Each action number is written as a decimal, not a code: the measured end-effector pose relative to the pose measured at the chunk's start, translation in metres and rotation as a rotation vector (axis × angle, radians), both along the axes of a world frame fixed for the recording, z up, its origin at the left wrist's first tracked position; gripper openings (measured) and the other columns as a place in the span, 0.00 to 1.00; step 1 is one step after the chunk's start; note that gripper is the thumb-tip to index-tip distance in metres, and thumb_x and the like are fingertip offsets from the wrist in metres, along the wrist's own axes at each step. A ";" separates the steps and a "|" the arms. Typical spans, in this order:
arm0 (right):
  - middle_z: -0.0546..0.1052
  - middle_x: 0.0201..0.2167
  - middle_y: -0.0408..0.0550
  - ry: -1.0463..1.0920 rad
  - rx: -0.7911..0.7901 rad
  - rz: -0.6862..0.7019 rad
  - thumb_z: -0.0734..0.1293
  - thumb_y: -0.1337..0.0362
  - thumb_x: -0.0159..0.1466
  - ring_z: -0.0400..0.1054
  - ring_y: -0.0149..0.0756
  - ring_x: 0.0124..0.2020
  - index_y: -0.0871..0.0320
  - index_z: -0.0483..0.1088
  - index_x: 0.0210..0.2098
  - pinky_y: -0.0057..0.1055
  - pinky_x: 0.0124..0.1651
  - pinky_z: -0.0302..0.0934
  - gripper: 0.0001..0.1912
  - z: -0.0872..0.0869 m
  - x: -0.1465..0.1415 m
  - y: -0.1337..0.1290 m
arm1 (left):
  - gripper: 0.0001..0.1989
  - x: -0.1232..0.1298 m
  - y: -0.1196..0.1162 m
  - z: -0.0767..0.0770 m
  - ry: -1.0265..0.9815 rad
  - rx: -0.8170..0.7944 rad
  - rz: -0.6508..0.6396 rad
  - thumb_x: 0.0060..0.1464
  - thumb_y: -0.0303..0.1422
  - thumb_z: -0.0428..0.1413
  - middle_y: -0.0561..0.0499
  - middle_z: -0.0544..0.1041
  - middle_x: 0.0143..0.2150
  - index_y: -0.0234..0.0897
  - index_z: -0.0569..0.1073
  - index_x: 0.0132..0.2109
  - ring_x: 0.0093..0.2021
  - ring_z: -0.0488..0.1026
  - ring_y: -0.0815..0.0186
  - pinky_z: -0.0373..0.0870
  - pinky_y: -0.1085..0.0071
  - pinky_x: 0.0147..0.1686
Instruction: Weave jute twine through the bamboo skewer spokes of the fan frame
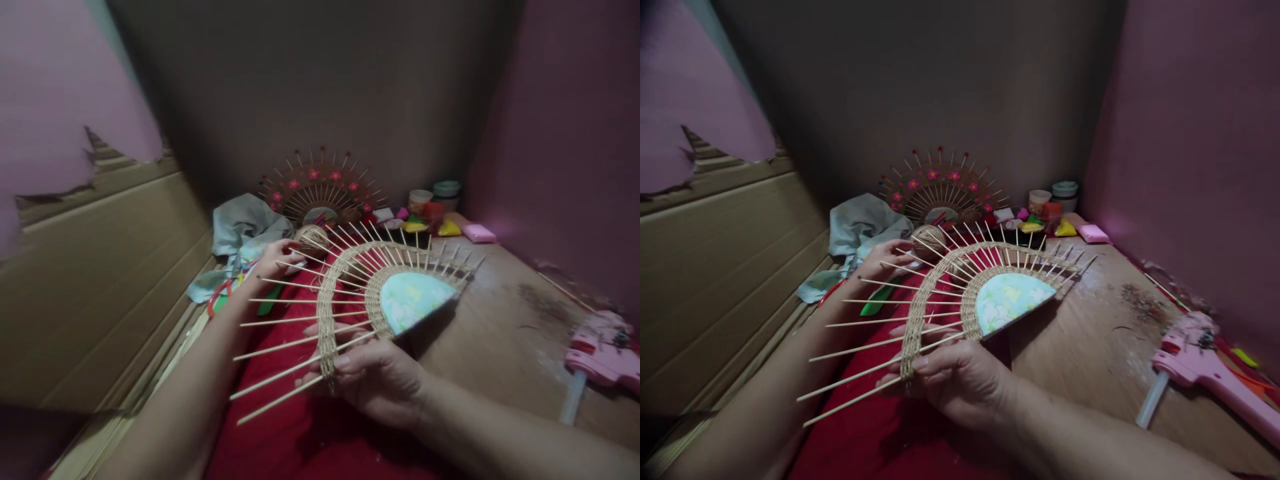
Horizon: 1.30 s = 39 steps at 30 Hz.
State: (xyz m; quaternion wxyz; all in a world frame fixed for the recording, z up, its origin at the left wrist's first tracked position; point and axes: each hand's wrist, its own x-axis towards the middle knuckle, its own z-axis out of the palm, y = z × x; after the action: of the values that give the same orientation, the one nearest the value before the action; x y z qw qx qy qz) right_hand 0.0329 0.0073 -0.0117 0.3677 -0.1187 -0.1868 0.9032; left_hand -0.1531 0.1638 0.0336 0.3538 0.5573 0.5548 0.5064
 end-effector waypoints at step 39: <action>0.76 0.27 0.48 0.060 0.041 -0.026 0.65 0.78 0.44 0.71 0.36 0.29 0.63 0.70 0.33 0.47 0.50 0.57 0.16 -0.009 -0.012 0.010 | 0.18 0.068 -0.059 0.040 0.932 -0.164 -0.107 0.43 0.41 0.54 0.55 0.60 0.13 0.36 0.62 0.14 0.18 0.58 0.70 0.50 0.73 0.20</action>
State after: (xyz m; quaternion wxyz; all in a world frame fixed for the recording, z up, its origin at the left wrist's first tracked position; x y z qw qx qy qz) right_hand 0.0209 0.0170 -0.0210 0.3872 -0.0861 -0.1927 0.8975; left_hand -0.0853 0.1046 0.0735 0.1358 0.7231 0.6630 0.1379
